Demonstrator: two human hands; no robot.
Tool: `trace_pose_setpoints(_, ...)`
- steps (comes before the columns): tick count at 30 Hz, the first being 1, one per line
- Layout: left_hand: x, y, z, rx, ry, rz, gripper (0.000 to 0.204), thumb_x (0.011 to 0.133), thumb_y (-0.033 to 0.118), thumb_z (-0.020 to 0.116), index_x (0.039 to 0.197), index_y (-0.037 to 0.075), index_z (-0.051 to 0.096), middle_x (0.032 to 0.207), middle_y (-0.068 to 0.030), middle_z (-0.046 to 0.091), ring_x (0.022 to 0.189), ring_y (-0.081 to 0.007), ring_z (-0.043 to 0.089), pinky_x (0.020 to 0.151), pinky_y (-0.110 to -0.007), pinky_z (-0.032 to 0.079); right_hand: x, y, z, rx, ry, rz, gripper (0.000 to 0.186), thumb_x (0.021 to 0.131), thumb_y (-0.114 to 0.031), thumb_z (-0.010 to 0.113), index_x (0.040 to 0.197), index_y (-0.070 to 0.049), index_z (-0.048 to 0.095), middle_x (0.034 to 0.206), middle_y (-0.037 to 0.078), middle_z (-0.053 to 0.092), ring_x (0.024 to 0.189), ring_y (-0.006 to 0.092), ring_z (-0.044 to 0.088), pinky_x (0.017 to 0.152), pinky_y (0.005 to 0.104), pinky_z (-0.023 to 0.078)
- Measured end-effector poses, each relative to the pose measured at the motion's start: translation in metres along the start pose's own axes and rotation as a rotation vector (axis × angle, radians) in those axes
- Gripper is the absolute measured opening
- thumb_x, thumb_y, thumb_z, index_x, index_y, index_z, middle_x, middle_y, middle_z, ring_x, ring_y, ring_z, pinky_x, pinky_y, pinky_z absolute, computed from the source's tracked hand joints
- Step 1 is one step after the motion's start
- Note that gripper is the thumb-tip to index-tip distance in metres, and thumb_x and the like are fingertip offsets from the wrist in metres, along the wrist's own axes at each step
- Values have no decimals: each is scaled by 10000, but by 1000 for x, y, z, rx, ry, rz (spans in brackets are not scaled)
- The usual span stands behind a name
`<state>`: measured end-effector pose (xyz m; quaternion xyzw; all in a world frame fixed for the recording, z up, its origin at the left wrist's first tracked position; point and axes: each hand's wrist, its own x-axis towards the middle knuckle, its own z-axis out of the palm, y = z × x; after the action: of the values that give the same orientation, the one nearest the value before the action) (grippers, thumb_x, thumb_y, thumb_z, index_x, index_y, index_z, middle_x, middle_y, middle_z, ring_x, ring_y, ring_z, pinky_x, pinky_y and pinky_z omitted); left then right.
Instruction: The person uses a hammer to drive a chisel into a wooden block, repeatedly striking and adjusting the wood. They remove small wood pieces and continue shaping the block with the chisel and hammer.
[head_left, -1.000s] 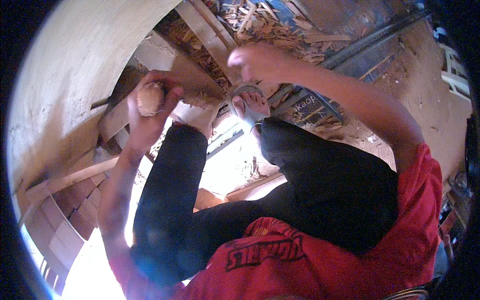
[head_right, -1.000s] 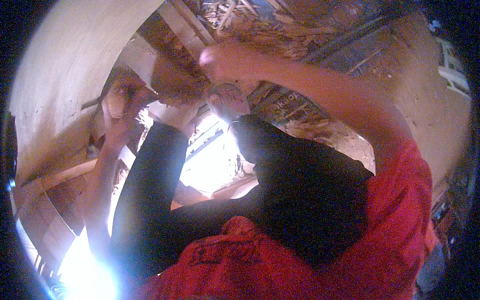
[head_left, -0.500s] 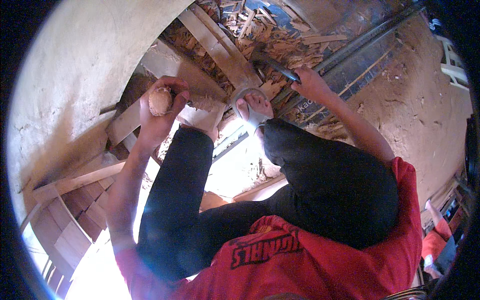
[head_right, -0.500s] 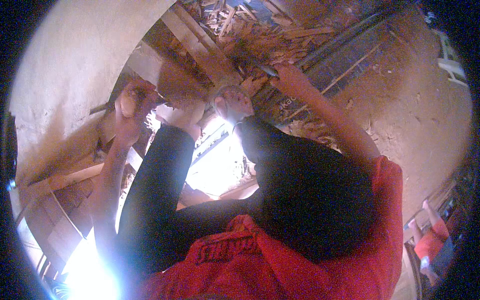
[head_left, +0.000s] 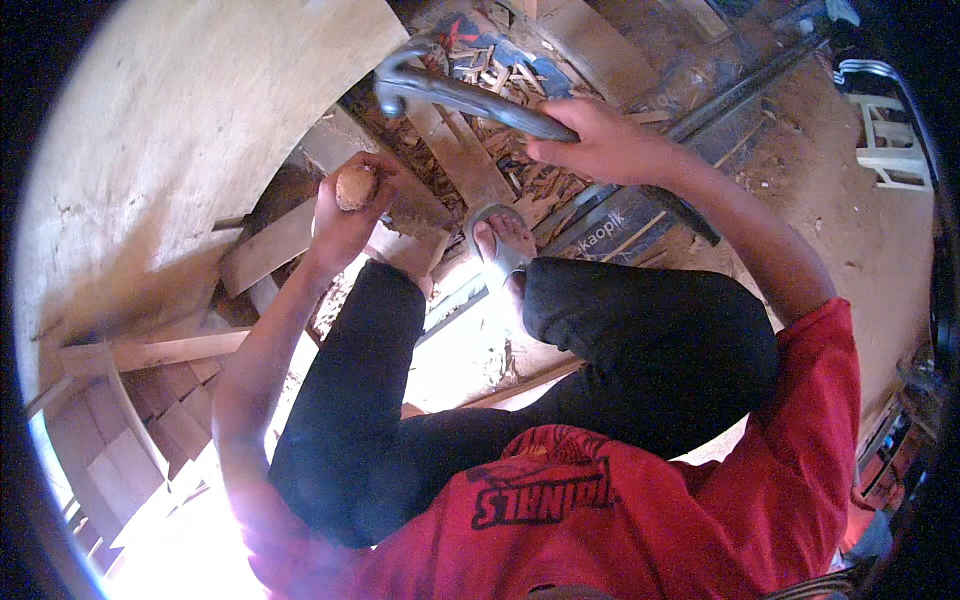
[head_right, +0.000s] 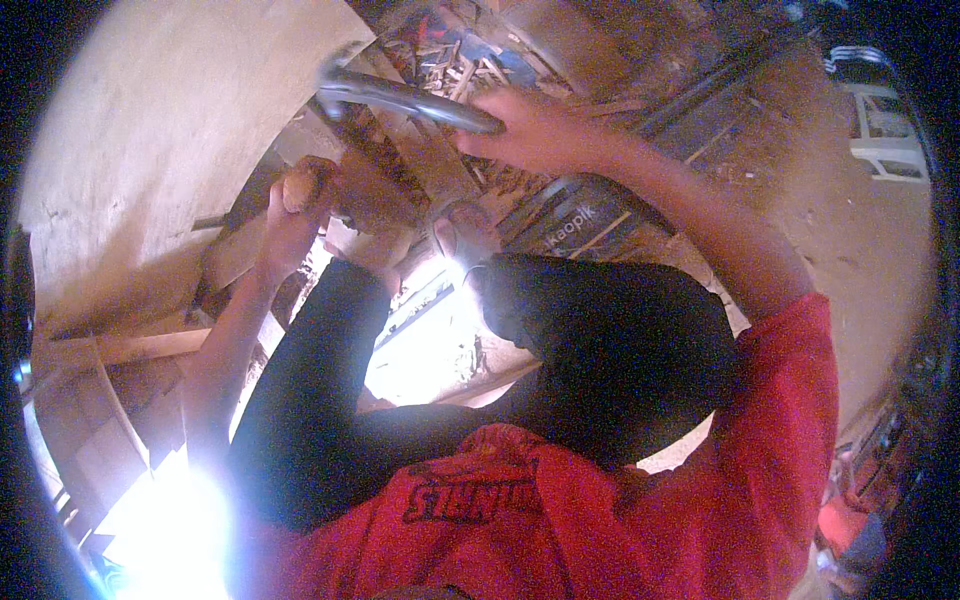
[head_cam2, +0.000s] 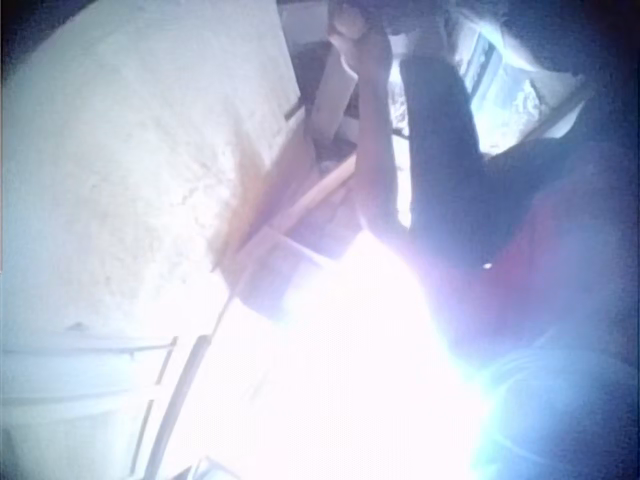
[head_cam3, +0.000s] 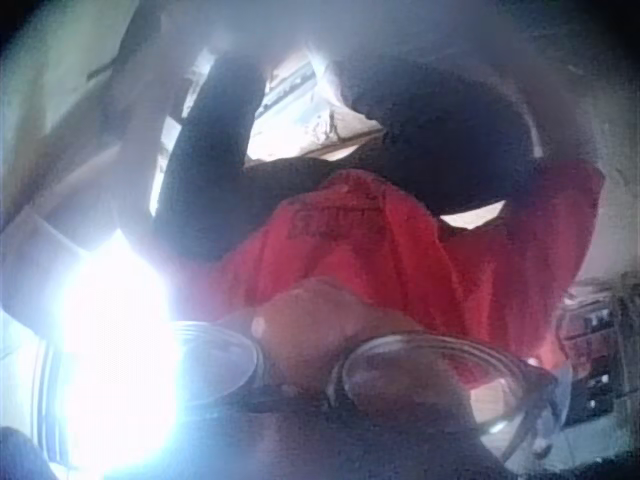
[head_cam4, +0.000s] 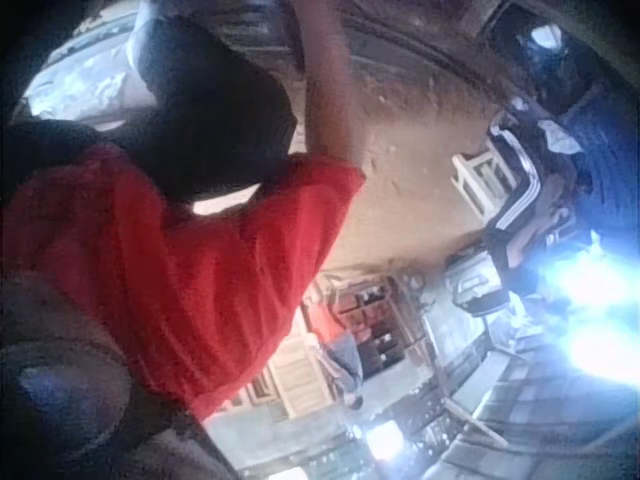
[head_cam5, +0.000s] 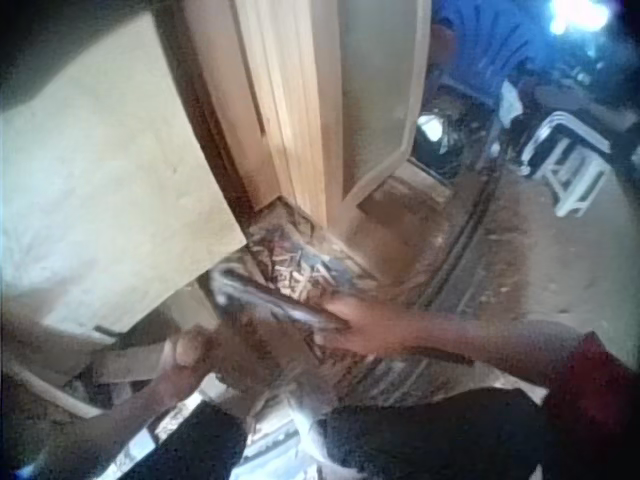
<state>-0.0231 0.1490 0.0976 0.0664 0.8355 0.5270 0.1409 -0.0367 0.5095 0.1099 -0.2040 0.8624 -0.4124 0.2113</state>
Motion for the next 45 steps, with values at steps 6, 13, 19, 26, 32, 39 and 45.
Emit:
trace_pose_setpoints(6, 8, -8, -5, -172, -58, -92, 132, 978, 81, 745, 1094, 28, 710, 874, 5, 685, 794, -79, 633, 713, -254, 521, 8, -78, -29, 82, 24, -219, 244, 1007, -263, 727, 1037, -31, 656, 804, 44, 617, 778, 113, 567, 727, 343, 490)
trace_pose_setpoints(13, 9, -12, -11, -104, -65, -24, 128, 994, 96, 718, 1095, 19, 712, 859, -2, 680, 757, -86, 620, 690, -263, 515, 8, -102, -22, -104, 121, -207, 235, 929, -61, 662, 1158, -21, 692, 964, 184, 740, 892, 323, 735, 838, 440, 559)
trace_pose_setpoints(19, 7, -24, -12, -68, -41, 24, 166, 974, 73, 733, 1127, 21, 695, 924, -24, 704, 808, -108, 657, 727, -282, 540, -9, -92, -4, 18, 46, -85, 152, 901, -60, 680, 1048, -36, 710, 904, 184, 742, 819, 317, 722, 802, 427, 559)
trace_pose_setpoints(26, 19, -45, -9, -159, -45, 99, 181, 964, 43, 744, 1132, 40, 679, 980, -31, 713, 829, -113, 659, 723, -296, 547, -14, -88, 0, -193, 122, -137, 185, 904, -73, 654, 1071, 7, 650, 745, 241, 641, 714, 454, 667, 666, 502, 520)
trace_pose_setpoints(32, 9, -25, -17, -46, -28, -142, 157, 957, 57, 755, 1099, 36, 693, 971, -33, 711, 836, -119, 660, 730, -293, 548, -21, -86, 8, -163, 102, -119, 255, 893, -70, 652, 1132, 16, 632, 775, 282, 645, 752, 463, 684, 708, 519, 532)
trace_pose_setpoints(39, 4, -35, -10, 103, 2, 73, 273, 942, 59, 774, 1187, 10, 662, 1072, -77, 734, 952, -160, 703, 822, -324, 588, -27, -80, 10, -115, 92, -78, 405, 907, -85, 654, 1301, 6, 632, 834, 296, 666, 778, 448, 700, 739, 502, 545)
trace_pose_setpoints(45, 15, -57, -20, -47, 6, 69, 315, 948, 87, 795, 1211, 9, 641, 1088, -83, 724, 960, -187, 712, 814, -347, 596, -18, -76, 12, -118, 77, -16, 352, 905, -173, 675, 1229, -34, 673, 921, 286, 721, 872, 480, 720, 816, 567, 561)
